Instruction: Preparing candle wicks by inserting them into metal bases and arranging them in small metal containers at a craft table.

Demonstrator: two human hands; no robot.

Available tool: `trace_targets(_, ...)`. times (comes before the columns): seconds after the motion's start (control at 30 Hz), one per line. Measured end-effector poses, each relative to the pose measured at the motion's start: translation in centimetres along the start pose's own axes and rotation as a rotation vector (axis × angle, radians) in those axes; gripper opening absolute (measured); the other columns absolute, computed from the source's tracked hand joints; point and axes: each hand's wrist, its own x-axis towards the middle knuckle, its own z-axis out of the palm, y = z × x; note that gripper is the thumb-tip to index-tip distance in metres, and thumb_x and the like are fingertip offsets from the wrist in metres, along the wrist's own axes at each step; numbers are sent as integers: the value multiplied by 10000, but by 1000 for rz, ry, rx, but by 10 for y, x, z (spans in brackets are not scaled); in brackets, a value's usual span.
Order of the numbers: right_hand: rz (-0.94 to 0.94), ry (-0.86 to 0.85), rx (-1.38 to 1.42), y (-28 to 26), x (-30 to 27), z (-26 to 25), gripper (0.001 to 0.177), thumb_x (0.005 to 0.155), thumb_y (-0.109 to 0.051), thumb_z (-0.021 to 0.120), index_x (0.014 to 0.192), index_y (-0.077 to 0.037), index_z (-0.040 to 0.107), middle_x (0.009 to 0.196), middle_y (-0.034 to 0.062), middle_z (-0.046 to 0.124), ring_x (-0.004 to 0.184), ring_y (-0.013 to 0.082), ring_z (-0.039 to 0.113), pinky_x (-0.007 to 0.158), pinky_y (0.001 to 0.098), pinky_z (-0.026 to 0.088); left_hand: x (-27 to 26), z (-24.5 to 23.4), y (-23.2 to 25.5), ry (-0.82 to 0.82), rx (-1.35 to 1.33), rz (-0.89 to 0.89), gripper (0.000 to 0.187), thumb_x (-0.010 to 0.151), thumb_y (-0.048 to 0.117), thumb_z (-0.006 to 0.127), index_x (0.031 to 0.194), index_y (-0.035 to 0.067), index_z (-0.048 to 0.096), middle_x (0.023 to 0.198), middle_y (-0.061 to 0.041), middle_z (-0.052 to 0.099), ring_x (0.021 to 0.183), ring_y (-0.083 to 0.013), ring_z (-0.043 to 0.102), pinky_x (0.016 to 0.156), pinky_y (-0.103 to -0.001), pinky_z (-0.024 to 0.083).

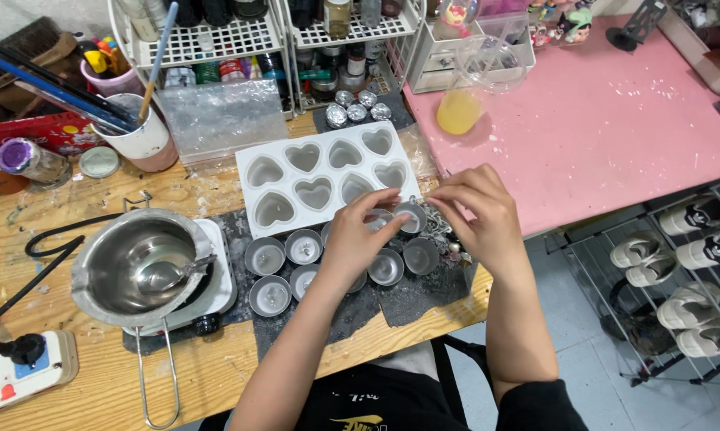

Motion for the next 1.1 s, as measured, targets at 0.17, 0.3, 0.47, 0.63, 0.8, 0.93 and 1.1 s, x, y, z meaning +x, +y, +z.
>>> trace_targets(0.17,-51,-89,-63,8,27,12,145,840,-82,834,966,-53,769,933,50,659,921,241,608,761,364,503,-9,-17,-9,75,273,-34,333,932,261,712,1226,107,730,1154,-71,719,1056,-243,669,833,-370,549)
trace_targets(0.3,-24,-150,-194,28,46,28,145,814,-136,852,911,-60,777,914,58,605,892,264,569,712,393,479,-16,-16,-26,70,582,43,331,941,288,689,1208,95,725,1061,-91,664,1050,-300,587,897,-440,471)
trace_targets(0.47,-78,-203,-237,74,45,65,111,780,-147,838,869,-101,791,861,45,584,886,268,565,765,400,490,-19,-8,-36,26,786,-67,390,925,354,684,1205,86,725,974,-103,633,998,-303,564,843,-471,422)
trace_targets(0.63,-31,-241,-238,100,30,90,123,761,-152,839,860,-99,790,859,44,589,887,260,572,764,394,496,-20,-10,-23,-3,793,-94,397,950,374,649,1216,92,733,942,-92,630,970,-282,565,843,-458,403)
trace_targets(0.8,-9,-279,-246,106,28,97,137,731,-135,833,857,-101,791,848,36,594,884,254,571,773,394,503,-24,-9,-20,-25,860,-102,397,947,380,643,1204,95,742,917,-84,633,937,-269,568,836,-449,399)
trace_targets(0.93,-4,-297,-251,115,25,106,134,735,-138,825,861,-108,791,846,32,595,886,252,571,775,391,504,-26,-7,-25,-43,888,-113,407,948,386,637,1212,92,739,923,-92,632,927,-273,565,813,-444,398)
trace_targets(1.1,-51,-328,-282,123,22,117,99,765,-178,816,843,-125,785,859,34,597,895,255,573,793,394,501,-27,-5,-27,-36,914,-100,409,945,388,635,1207,92,742,920,-92,631,927,-274,563,807,-450,394)
